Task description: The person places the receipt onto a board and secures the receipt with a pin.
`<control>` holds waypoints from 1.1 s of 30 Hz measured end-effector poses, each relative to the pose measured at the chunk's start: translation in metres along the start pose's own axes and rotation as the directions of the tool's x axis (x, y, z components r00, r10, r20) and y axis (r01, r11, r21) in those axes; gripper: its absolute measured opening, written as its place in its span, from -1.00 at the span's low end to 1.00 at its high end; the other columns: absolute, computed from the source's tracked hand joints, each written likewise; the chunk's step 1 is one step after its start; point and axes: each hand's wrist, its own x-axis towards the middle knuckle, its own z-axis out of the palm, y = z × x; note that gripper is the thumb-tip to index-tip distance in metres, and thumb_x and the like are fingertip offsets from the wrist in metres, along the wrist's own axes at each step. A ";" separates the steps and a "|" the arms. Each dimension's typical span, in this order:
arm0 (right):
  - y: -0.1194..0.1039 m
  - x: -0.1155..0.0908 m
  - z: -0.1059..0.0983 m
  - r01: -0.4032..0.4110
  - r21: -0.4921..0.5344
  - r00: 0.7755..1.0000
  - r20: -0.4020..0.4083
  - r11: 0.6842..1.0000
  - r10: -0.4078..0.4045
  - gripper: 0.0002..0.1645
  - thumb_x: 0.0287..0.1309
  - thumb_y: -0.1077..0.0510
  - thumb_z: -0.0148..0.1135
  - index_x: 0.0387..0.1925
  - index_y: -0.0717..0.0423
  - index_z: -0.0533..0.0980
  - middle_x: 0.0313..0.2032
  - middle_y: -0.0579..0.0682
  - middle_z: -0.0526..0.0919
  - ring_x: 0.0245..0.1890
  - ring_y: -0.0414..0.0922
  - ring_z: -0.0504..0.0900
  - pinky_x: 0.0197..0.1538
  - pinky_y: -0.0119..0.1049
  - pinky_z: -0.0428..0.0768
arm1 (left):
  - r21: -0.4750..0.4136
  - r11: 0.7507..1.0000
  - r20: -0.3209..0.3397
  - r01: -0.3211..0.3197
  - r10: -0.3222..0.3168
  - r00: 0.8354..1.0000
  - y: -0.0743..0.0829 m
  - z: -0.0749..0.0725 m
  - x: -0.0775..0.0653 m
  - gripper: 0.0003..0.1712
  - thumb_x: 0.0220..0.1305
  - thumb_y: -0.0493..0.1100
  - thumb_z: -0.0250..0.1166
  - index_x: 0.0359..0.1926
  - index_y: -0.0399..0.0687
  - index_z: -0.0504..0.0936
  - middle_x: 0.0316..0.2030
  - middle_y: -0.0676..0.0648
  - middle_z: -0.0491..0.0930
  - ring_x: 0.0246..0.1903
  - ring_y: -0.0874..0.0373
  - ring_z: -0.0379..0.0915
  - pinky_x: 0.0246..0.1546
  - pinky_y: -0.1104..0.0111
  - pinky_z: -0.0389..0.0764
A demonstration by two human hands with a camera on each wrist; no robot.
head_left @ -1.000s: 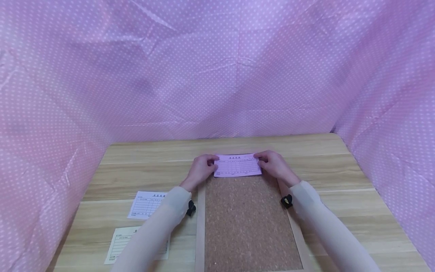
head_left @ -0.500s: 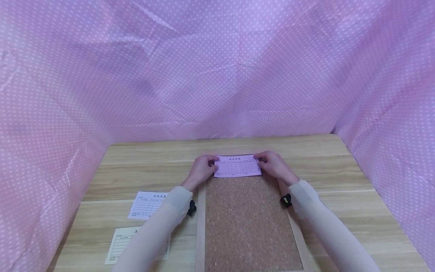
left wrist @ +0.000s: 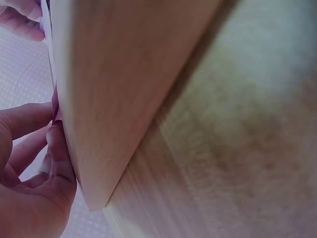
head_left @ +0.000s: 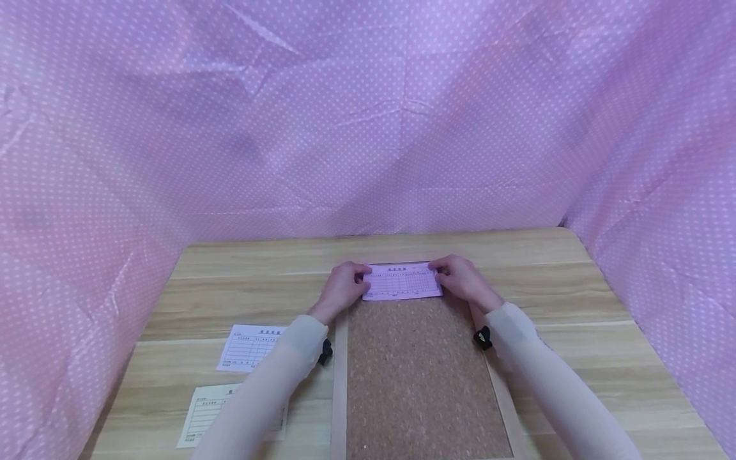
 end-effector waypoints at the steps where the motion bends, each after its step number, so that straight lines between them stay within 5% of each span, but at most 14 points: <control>1: 0.000 0.000 0.000 0.006 -0.005 1.000 0.000 1.000 -0.006 -0.62 0.34 0.39 0.14 0.15 0.41 0.61 0.09 0.37 0.64 -0.02 0.13 0.57 0.17 0.11 0.53 | 0.013 1.000 -0.002 -0.004 0.004 1.000 0.000 0.000 0.000 -0.62 0.34 -0.35 0.36 0.17 -0.26 0.69 -0.04 -0.15 0.60 -0.16 0.06 0.50 -0.18 0.30 0.59; 14: -0.003 0.000 -0.001 0.008 -0.030 1.000 0.010 1.000 -0.008 -0.61 0.34 0.40 0.13 0.14 0.43 0.60 0.04 0.35 0.64 -0.06 0.12 0.54 0.09 0.07 0.54 | 0.167 0.983 -0.020 -0.071 0.075 0.997 0.004 -0.001 -0.003 -0.58 0.25 -0.35 0.41 0.15 -0.29 0.70 -0.06 -0.19 0.59 -0.11 0.00 0.46 -0.04 0.17 0.53; 24: -0.002 0.001 -0.002 0.019 -0.019 0.999 0.036 1.000 -0.018 -0.60 0.33 0.35 0.22 0.16 0.43 0.59 -0.03 0.30 0.67 -0.13 0.08 0.54 0.03 0.01 0.53 | 0.238 0.967 0.027 -0.095 0.091 0.995 0.001 -0.003 -0.005 -0.51 0.27 -0.20 0.49 0.20 -0.26 0.67 -0.08 -0.15 0.47 -0.13 0.04 0.39 -0.09 0.23 0.50; 28: -0.001 0.001 -0.003 0.046 -0.019 0.998 0.039 0.999 -0.045 -0.55 0.28 0.25 0.35 0.15 0.42 0.60 -0.14 0.22 0.71 -0.16 0.05 0.55 0.04 0.02 0.51 | 0.292 0.947 0.045 -0.131 0.123 0.991 -0.002 -0.003 -0.006 -0.44 0.28 -0.11 0.50 0.24 -0.25 0.64 -0.06 -0.12 0.43 -0.14 0.06 0.36 -0.11 0.25 0.50; 33: 0.000 0.000 -0.006 0.074 -0.045 0.996 0.052 0.996 -0.072 -0.48 0.17 0.26 0.46 0.13 0.44 0.60 -0.23 0.17 0.67 -0.19 0.05 0.53 0.04 0.03 0.50 | 0.369 0.900 0.066 -0.232 0.224 0.972 -0.004 -0.004 -0.006 -0.47 0.29 -0.09 0.49 0.20 -0.26 0.67 0.13 -0.17 0.47 0.04 -0.04 0.45 0.13 0.14 0.50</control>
